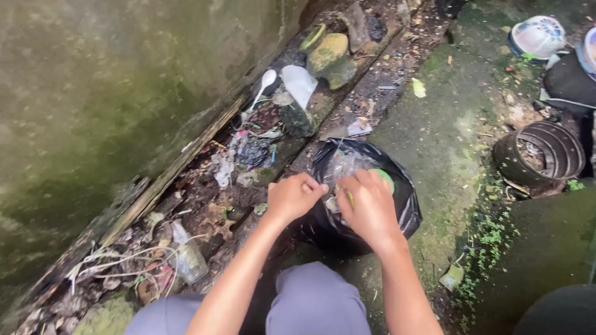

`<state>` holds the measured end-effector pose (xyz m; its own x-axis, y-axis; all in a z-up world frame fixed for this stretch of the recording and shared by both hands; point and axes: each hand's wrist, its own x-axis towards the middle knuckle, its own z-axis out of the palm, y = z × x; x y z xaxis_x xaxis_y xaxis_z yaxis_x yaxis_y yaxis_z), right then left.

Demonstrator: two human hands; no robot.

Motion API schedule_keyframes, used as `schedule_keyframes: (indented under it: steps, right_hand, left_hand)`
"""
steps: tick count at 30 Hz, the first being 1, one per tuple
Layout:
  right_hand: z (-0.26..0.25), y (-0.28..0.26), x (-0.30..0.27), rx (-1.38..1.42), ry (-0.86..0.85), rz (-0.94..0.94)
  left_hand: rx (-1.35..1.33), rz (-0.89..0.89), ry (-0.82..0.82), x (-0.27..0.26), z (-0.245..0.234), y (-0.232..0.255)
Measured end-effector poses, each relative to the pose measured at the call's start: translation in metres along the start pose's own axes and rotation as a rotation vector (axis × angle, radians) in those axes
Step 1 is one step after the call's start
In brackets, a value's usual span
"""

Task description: Picking up trash and debris from a narrow outdoor alleyway and placing it into a garbage bag.

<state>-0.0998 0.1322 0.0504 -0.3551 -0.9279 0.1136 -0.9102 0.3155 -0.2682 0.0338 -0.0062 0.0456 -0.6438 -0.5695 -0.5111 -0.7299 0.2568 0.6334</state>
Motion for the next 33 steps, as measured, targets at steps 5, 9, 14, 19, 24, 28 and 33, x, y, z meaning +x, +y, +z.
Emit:
schedule_keyframes:
  steps: [5, 9, 14, 19, 24, 28, 33]
  right_hand:
    - [0.019, -0.079, 0.083, 0.096, -0.027, -0.204]
    - [0.06, -0.149, 0.159, 0.311, -0.102, -0.164]
    - [0.235, -0.116, 0.203, 0.658, -0.3, 0.32]
    - [0.347, -0.071, 0.17, 0.712, -0.192, 0.755]
    - [0.343, -0.052, 0.168, 0.593, -0.29, 0.943]
    - [0.388, -0.04, 0.197, 0.605, -0.298, 0.963]
    - [0.411, -0.037, 0.21, 0.672, -0.253, 1.081]
  left_hand:
    - [0.051, -0.013, 0.104, -0.027, -0.038, -0.057]
    - [0.247, -0.064, 0.306, -0.007, -0.042, -0.124]
    - [0.311, -0.14, 0.319, 0.044, -0.028, -0.192]
    - [0.396, -0.267, 0.358, 0.102, -0.029, -0.241]
    - [0.375, -0.354, 0.374, 0.157, -0.018, -0.269]
    - [0.305, -0.307, 0.383, 0.189, -0.011, -0.271]
    - [0.213, -0.291, 0.375, 0.209, 0.001, -0.256]
